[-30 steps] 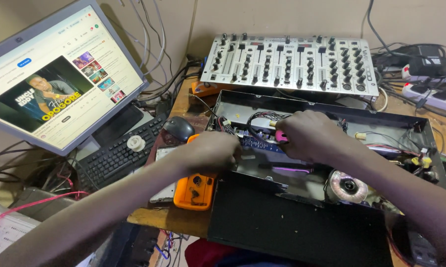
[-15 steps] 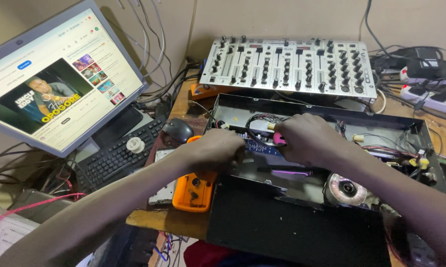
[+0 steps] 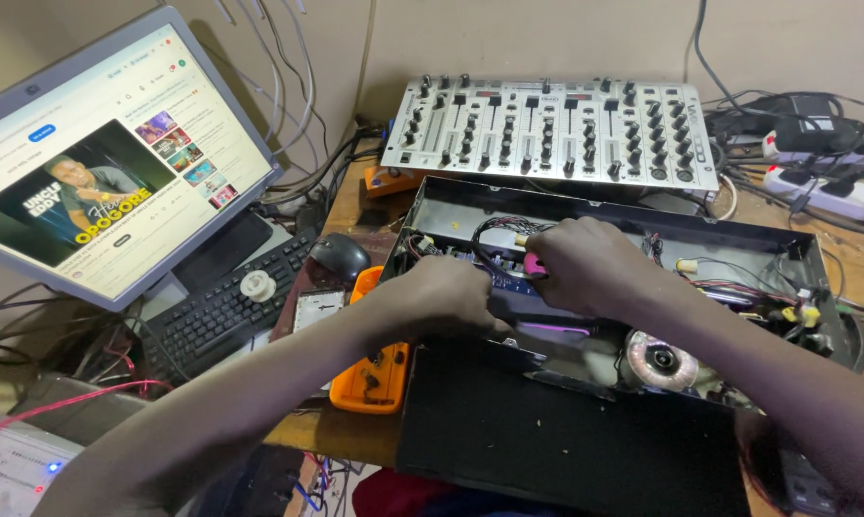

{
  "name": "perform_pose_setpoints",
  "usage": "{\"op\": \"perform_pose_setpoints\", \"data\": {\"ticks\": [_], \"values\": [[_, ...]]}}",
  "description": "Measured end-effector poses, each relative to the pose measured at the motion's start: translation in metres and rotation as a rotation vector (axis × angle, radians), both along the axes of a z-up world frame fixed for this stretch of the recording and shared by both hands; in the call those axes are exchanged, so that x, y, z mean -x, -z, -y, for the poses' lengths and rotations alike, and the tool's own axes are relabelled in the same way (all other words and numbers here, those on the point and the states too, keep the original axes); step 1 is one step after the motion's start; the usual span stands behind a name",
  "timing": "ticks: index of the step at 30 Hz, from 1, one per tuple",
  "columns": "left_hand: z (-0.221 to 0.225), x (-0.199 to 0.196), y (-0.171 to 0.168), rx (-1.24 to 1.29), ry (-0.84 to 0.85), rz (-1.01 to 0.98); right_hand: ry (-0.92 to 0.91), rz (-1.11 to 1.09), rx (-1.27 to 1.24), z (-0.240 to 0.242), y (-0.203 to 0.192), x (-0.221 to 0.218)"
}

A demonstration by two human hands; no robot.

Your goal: The person uses a screwdriver to remove screws from an internal circuit board and the rear panel of an audio mixer. The person handles the screws, the internal board, and the mixer housing while using the tool.

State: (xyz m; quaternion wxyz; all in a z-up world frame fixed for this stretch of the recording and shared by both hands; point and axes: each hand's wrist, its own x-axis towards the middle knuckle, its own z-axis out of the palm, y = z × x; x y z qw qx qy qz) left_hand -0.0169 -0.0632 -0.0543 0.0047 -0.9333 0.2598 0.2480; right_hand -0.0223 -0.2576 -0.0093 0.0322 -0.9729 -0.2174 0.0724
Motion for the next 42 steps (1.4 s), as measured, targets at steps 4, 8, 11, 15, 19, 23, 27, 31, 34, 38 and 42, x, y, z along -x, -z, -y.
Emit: {"op": "perform_pose_setpoints", "data": {"ticks": [4, 8, 11, 15, 19, 23, 27, 31, 34, 38, 42], "values": [[0.007, 0.017, -0.017, 0.049, -0.065, 0.022, 0.001, -0.005, 0.021, 0.002, 0.005, -0.003], [0.014, 0.003, 0.011, 0.050, -0.093, 0.086, -0.034, -0.003, 0.020, 0.000, -0.005, 0.000], [0.017, -0.007, 0.030, 0.012, -0.099, 0.190, -0.019, 0.004, 0.012, 0.001, -0.015, 0.003], [0.009, 0.000, 0.007, 0.029, -0.070, 0.045, -0.031, 0.000, 0.006, 0.001, -0.009, 0.003], [0.002, 0.012, -0.038, 0.097, -0.027, -0.220, -0.040, -0.029, -0.026, 0.000, -0.014, 0.006], [0.002, 0.037, -0.117, 0.073, -0.166, -0.452, -0.043, -0.017, -0.042, 0.002, -0.003, 0.004], [-0.026, 0.004, -0.086, -0.049, -0.074, -0.427, -0.043, -0.020, -0.045, 0.004, -0.002, 0.002], [-0.015, 0.016, -0.079, -0.089, -0.098, -0.187, -0.042, 0.004, -0.041, 0.002, -0.003, 0.000], [0.001, 0.024, -0.037, -0.065, -0.105, -0.093, -0.038, 0.015, -0.030, 0.003, -0.006, 0.002], [0.010, 0.013, 0.004, -0.037, -0.105, 0.053, -0.042, 0.007, -0.044, 0.004, -0.007, 0.003], [0.012, 0.001, 0.026, -0.014, -0.111, 0.181, -0.058, 0.002, -0.030, 0.004, -0.005, 0.001]]}}
